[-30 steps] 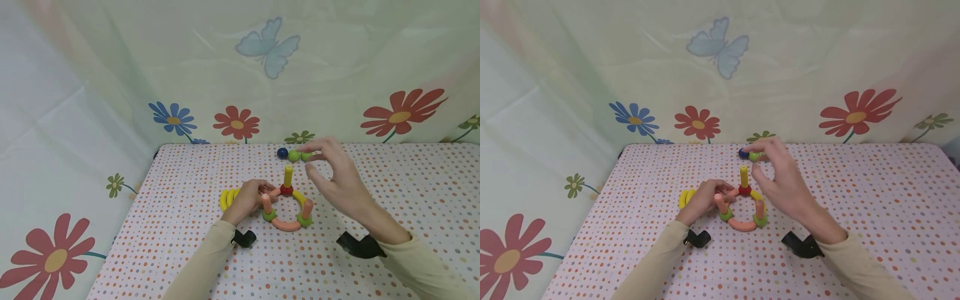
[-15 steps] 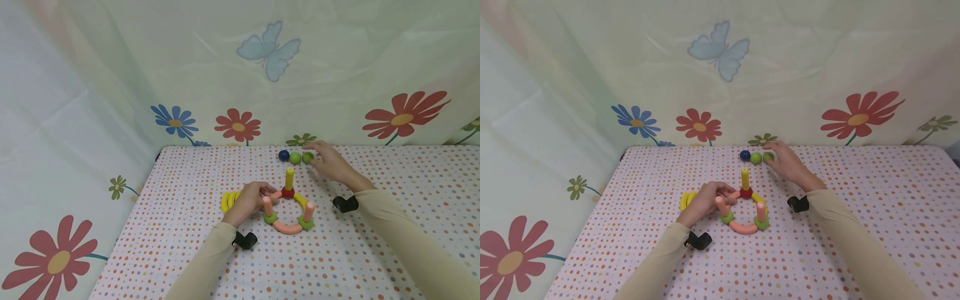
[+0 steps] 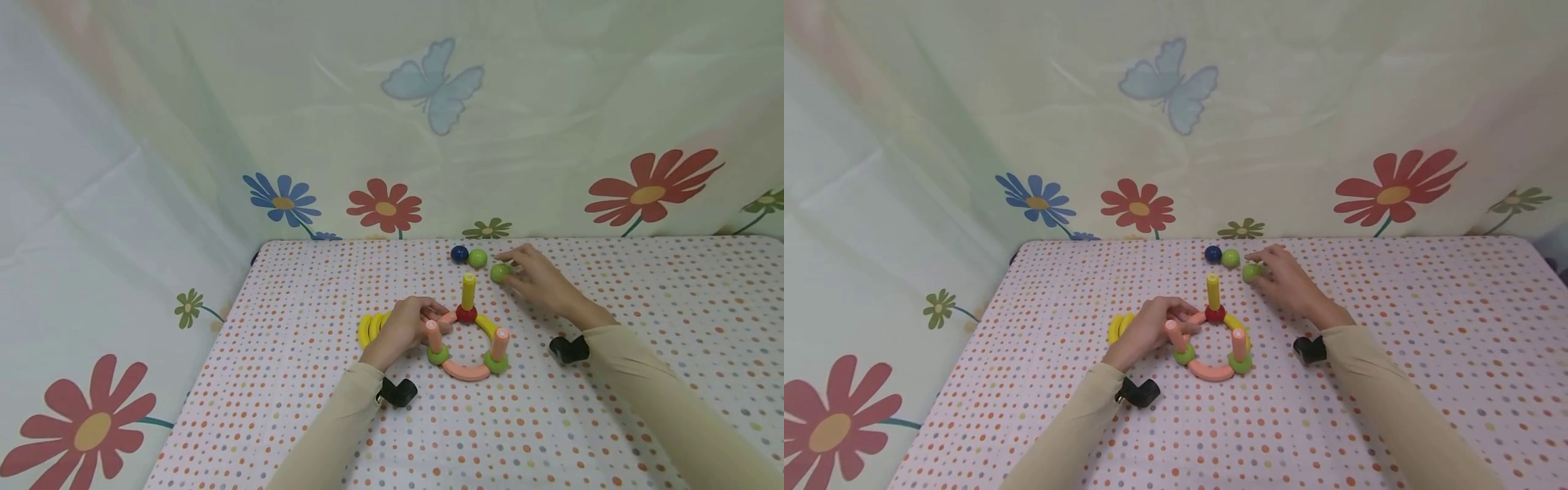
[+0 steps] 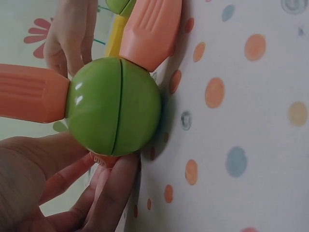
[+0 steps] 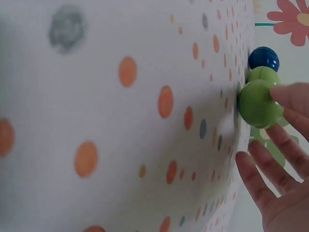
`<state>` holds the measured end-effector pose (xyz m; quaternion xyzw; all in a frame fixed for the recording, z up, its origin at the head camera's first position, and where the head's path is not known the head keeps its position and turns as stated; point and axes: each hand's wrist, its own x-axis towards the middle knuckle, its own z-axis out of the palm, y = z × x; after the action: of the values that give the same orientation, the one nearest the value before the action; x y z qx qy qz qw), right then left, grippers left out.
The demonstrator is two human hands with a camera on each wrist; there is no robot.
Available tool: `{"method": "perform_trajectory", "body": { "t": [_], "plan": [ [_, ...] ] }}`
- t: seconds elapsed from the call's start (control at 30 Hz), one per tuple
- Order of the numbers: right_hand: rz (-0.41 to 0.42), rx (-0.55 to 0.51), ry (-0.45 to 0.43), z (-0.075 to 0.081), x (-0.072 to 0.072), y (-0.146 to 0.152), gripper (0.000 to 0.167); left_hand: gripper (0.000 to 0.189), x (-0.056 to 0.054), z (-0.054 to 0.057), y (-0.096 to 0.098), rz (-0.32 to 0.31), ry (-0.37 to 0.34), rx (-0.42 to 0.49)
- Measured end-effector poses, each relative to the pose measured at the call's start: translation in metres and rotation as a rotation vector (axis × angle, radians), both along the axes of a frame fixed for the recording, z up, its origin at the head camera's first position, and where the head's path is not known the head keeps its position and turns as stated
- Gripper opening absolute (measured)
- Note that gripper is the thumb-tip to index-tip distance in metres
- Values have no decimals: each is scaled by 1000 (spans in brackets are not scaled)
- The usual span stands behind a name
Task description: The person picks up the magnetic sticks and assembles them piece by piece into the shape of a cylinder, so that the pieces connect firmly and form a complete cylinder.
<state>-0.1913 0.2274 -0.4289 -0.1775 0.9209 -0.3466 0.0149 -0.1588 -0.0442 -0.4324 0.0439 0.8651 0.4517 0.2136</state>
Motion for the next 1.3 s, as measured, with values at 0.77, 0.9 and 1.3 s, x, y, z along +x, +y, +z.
{"method": "perform_trajectory", "body": {
  "t": [0.77,0.9,1.3],
  "plan": [
    [1,-108,169,37,25,-6,36,31,1,1,-3,-21,2,45],
    [98,-160,249,68,29,-13,40,32,0,1,-3,-14,-3,37],
    [330,-26,225,108,32,-41,40,33,0,1,-4,-41,16,13]
  ]
}}
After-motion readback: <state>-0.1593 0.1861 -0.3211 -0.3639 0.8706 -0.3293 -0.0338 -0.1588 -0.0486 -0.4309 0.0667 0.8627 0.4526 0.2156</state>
